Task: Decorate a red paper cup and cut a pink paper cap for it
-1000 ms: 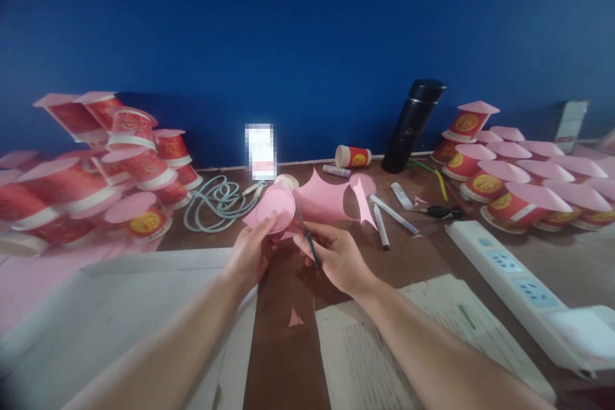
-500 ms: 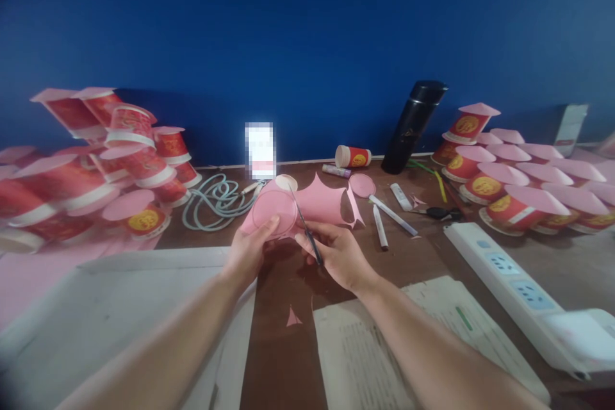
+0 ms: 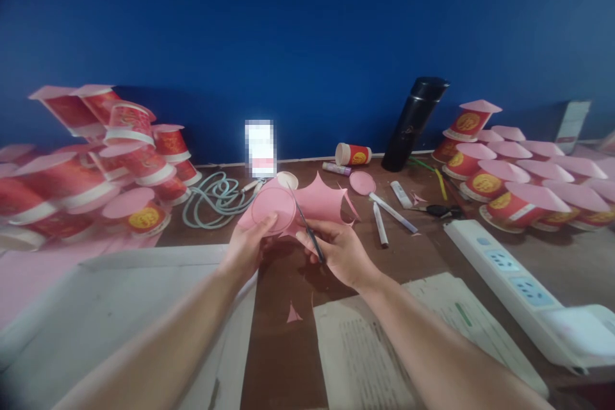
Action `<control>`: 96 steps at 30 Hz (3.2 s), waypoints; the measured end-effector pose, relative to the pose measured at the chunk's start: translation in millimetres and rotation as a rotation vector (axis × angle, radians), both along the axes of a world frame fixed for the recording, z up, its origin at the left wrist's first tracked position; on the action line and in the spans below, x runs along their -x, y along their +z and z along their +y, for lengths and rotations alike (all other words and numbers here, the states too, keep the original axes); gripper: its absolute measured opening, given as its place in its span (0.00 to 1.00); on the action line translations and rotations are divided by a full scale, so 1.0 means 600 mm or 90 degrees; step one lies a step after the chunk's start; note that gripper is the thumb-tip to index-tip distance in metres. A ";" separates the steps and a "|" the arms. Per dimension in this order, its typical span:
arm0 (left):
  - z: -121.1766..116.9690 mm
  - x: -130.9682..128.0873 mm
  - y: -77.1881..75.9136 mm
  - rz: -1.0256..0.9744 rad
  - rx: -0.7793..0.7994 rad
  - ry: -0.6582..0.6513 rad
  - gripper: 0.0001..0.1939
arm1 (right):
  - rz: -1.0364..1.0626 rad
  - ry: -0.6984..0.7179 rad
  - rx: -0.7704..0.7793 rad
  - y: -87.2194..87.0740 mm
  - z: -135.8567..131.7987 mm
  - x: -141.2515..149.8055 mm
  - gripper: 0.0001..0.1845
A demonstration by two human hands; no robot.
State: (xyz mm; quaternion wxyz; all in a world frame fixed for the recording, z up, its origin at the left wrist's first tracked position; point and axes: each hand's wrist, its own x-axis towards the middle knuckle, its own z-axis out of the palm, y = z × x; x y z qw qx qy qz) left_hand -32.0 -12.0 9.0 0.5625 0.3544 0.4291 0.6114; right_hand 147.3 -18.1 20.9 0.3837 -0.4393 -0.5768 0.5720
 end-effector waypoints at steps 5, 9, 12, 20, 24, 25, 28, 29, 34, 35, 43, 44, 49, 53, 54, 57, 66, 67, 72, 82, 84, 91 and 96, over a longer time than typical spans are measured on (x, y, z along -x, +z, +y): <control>0.001 0.001 0.000 0.004 -0.007 -0.012 0.20 | -0.009 0.001 -0.006 0.004 -0.001 0.000 0.18; 0.001 0.002 -0.002 -0.006 -0.009 -0.015 0.21 | 0.013 -0.008 -0.003 0.008 -0.002 0.001 0.19; 0.002 0.004 -0.006 0.000 -0.013 -0.010 0.17 | 0.011 -0.008 -0.002 0.008 -0.003 0.001 0.18; 0.005 0.008 -0.007 0.004 -0.009 0.000 0.15 | -0.012 -0.006 -0.013 0.002 -0.002 -0.003 0.19; 0.004 0.009 -0.006 0.014 0.000 0.014 0.16 | -0.016 0.006 -0.009 0.002 -0.002 -0.005 0.18; 0.005 0.009 -0.006 0.016 -0.001 0.015 0.16 | -0.016 0.007 -0.008 0.002 -0.002 -0.005 0.18; 0.006 0.009 -0.007 0.020 0.005 0.019 0.16 | -0.016 0.000 -0.003 0.004 -0.003 -0.004 0.19; 0.006 0.009 -0.007 0.023 0.006 0.023 0.16 | -0.016 -0.003 -0.002 0.004 -0.003 -0.003 0.19; 0.009 0.010 -0.009 0.029 0.003 0.031 0.17 | -0.016 -0.005 0.000 0.006 -0.002 -0.002 0.19; 0.009 0.011 -0.010 0.026 0.004 0.031 0.17 | -0.015 -0.006 0.002 0.006 -0.002 -0.002 0.19; 0.007 0.010 -0.004 0.023 0.008 0.031 0.20 | -0.022 0.002 -0.013 0.009 -0.006 -0.003 0.19; 0.006 0.010 -0.002 0.024 0.011 0.031 0.20 | -0.019 0.001 -0.014 0.009 -0.006 -0.002 0.19; 0.006 0.007 0.004 0.027 0.019 0.037 0.22 | -0.016 -0.007 -0.004 0.009 -0.005 -0.001 0.23; 0.007 0.010 0.001 0.028 0.017 0.023 0.21 | -0.003 -0.004 0.034 0.006 -0.002 -0.003 0.27; 0.007 0.010 0.001 0.028 0.020 0.018 0.21 | 0.000 -0.001 0.039 0.005 -0.001 -0.004 0.27; 0.005 0.012 0.004 0.035 0.028 0.002 0.20 | 0.000 0.009 0.049 0.004 0.001 -0.007 0.28; 0.005 0.014 0.005 0.065 0.037 -0.053 0.21 | 0.027 0.014 0.045 0.014 0.000 -0.009 0.30; 0.005 0.013 0.005 0.067 0.032 -0.052 0.21 | 0.029 0.015 0.044 0.014 0.000 -0.009 0.29; 0.003 0.011 0.011 0.080 0.039 -0.032 0.23 | 0.022 0.005 0.044 0.013 0.000 -0.007 0.29; 0.005 0.013 0.008 0.081 0.040 -0.051 0.22 | 0.022 -0.001 0.033 0.012 -0.002 -0.007 0.24; 0.004 0.013 0.008 0.084 0.048 -0.043 0.22 | 0.025 -0.005 0.038 0.011 -0.002 -0.007 0.25; 0.005 0.014 0.007 0.078 0.046 -0.053 0.23 | 0.031 -0.009 0.049 0.015 -0.003 -0.007 0.29; 0.006 0.015 0.005 0.070 0.039 -0.054 0.22 | 0.024 -0.004 0.034 0.013 -0.002 -0.009 0.27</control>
